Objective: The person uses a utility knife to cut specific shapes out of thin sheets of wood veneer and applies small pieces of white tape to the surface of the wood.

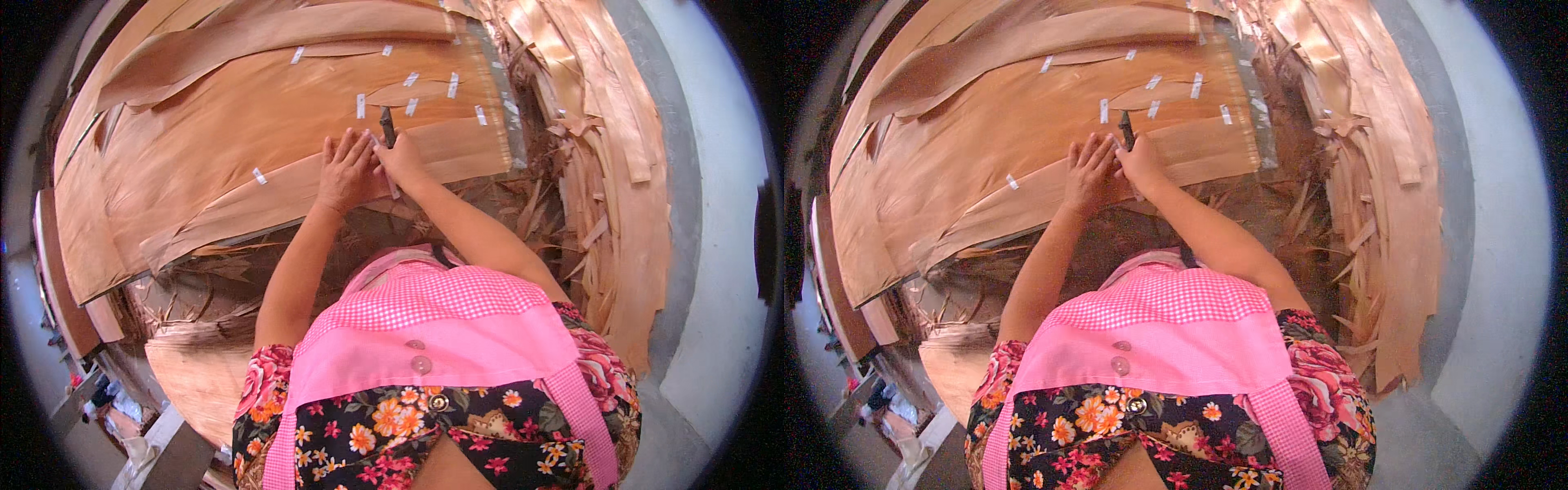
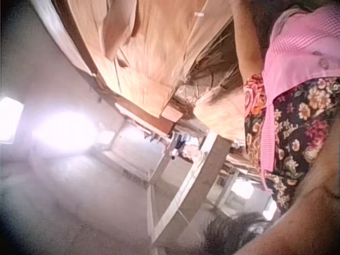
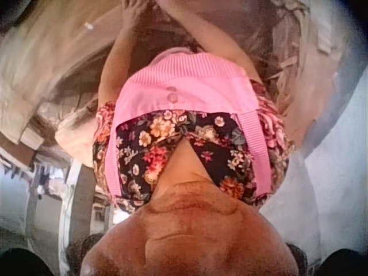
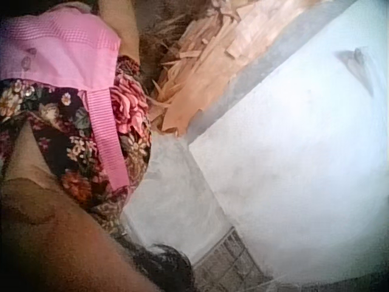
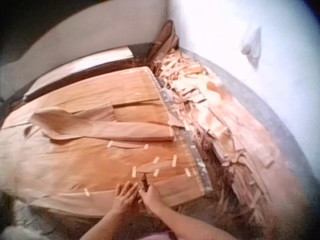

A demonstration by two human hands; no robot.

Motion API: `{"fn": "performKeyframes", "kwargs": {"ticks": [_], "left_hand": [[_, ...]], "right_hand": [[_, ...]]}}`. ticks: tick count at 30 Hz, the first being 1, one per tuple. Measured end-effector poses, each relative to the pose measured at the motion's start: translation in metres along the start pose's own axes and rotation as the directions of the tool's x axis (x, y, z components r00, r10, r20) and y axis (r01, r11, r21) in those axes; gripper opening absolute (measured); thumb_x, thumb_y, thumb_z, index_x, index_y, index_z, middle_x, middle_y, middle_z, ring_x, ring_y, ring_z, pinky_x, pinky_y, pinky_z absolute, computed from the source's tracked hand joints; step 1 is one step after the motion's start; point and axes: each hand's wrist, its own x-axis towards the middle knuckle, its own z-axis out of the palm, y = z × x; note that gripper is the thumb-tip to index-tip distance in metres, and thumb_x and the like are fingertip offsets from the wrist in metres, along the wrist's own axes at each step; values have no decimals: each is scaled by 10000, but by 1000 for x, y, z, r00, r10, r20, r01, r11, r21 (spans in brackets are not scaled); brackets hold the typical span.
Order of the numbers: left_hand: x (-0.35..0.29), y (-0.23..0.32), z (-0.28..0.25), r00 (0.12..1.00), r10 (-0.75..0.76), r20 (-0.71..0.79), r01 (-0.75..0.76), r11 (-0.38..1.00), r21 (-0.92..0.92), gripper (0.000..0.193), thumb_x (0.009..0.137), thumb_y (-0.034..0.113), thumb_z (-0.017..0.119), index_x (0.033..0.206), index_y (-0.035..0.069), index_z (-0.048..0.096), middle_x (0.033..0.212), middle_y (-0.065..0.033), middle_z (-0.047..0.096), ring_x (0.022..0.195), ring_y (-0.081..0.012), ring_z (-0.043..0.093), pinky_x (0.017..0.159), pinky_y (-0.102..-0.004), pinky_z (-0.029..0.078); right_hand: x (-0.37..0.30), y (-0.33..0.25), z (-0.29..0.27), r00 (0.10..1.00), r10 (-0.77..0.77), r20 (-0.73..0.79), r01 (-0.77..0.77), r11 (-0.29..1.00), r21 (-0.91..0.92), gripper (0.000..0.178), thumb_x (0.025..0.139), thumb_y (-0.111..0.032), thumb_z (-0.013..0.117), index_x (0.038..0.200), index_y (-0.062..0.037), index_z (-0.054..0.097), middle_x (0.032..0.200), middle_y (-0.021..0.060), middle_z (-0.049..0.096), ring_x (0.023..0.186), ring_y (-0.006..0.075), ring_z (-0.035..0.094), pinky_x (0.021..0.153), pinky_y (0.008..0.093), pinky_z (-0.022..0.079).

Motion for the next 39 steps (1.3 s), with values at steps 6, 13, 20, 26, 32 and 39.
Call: {"fn": "performKeyframes", "kwargs": {"ticks": [6,13,20,26,32,39], "left_hand": [[-3,3,-4,999,-29,22,31,998,-62,476,720,333,567,1133,100,526,1287,-42,417,1241,-243,310,985,-536,173],[-6,-35,-27,981,46,190,52,875,-482,400,729,129,559,1128,140,534,1291,-82,401,1239,-283,286,999,-477,231],[-242,-269,-152,879,-476,-9,465,855,229,378,759,151,539,1132,95,507,1234,-136,428,1166,-308,364,985,-419,258],[-348,-415,-215,882,-466,-66,463,834,299,257,777,217,551,1007,105,540,1176,-85,476,1140,-233,405,962,-421,286],[-426,-485,-236,810,-581,-75,546,702,456,60,750,196,571,765,139,562,676,-50,561,627,-250,541,718,-394,415],[-369,-405,-233,924,-328,195,278,929,246,423,751,264,574,1153,166,486,1268,-67,405,1197,-234,339,1002,-525,153]], "right_hand": [[-1,14,-20,964,205,167,-137,929,-345,240,830,-161,477,968,32,508,707,140,578,570,253,590,475,365,476],[-35,-53,-77,992,49,114,-5,935,-356,174,814,-187,568,847,-16,568,646,63,590,512,133,545,472,258,433],[-131,-14,32,931,4,366,72,979,-192,99,815,-101,563,781,-9,550,649,28,558,616,127,546,620,264,446],[-167,10,222,933,116,341,-87,991,-99,109,821,-105,562,838,2,557,617,65,572,576,138,555,581,286,460],[-166,2,332,880,105,463,-82,994,-70,213,827,-96,538,1009,14,537,764,104,620,536,96,539,512,216,447],[-167,-1,397,858,283,428,-206,954,-218,213,819,-178,551,956,-17,523,781,84,625,492,81,519,454,214,410]]}}
